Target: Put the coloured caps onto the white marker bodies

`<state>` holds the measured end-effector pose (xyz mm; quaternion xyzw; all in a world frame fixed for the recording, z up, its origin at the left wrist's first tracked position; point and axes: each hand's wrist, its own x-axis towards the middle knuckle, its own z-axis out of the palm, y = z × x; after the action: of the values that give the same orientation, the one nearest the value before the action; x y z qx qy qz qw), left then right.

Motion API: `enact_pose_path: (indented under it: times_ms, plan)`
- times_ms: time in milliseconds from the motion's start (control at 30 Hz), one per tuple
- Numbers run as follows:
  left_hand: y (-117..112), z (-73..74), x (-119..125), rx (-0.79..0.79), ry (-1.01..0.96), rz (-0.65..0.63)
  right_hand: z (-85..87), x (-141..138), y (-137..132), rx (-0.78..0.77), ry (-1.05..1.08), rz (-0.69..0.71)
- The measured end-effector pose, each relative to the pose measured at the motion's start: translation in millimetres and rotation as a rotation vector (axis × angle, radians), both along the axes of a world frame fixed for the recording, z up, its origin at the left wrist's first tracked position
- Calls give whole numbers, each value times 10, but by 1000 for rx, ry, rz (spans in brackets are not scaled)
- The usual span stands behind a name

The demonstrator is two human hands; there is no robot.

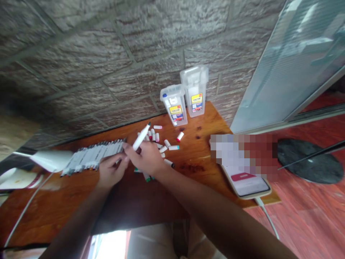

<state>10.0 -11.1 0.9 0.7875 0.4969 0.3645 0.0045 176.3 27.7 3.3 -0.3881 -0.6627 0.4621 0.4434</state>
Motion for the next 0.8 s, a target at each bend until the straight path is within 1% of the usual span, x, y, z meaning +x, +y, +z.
enact_pose_path:
  times_ms: [67,167,233,300,400,467,567,600,633,700,800]
  plan:
    - [-10,11,9,22,7,8,-35,24,6,-24,107,88]
    - [-21,43,26,20,-22,29,-69,31,35,-96,268,166]
    - [-31,72,33,32,-45,21,-64,16,50,-94,361,206]
    - [-43,99,29,35,-66,27,-35,-7,53,-56,390,211]
    - [-56,107,18,21,-105,26,16,-25,42,22,357,201]
    - [-58,89,17,-20,-156,-11,25,-12,33,72,327,196]
    - [-54,53,41,-144,-192,-127,-2,30,23,140,165,52]
    - [-52,47,54,-192,-199,-168,-15,44,22,150,119,32]
    - [-51,46,68,-236,-209,-208,-26,56,22,156,88,37]
    - [-51,57,88,-296,-245,-268,-38,67,22,150,77,96]
    - [-60,94,86,-325,-299,-314,-38,58,19,133,108,133]
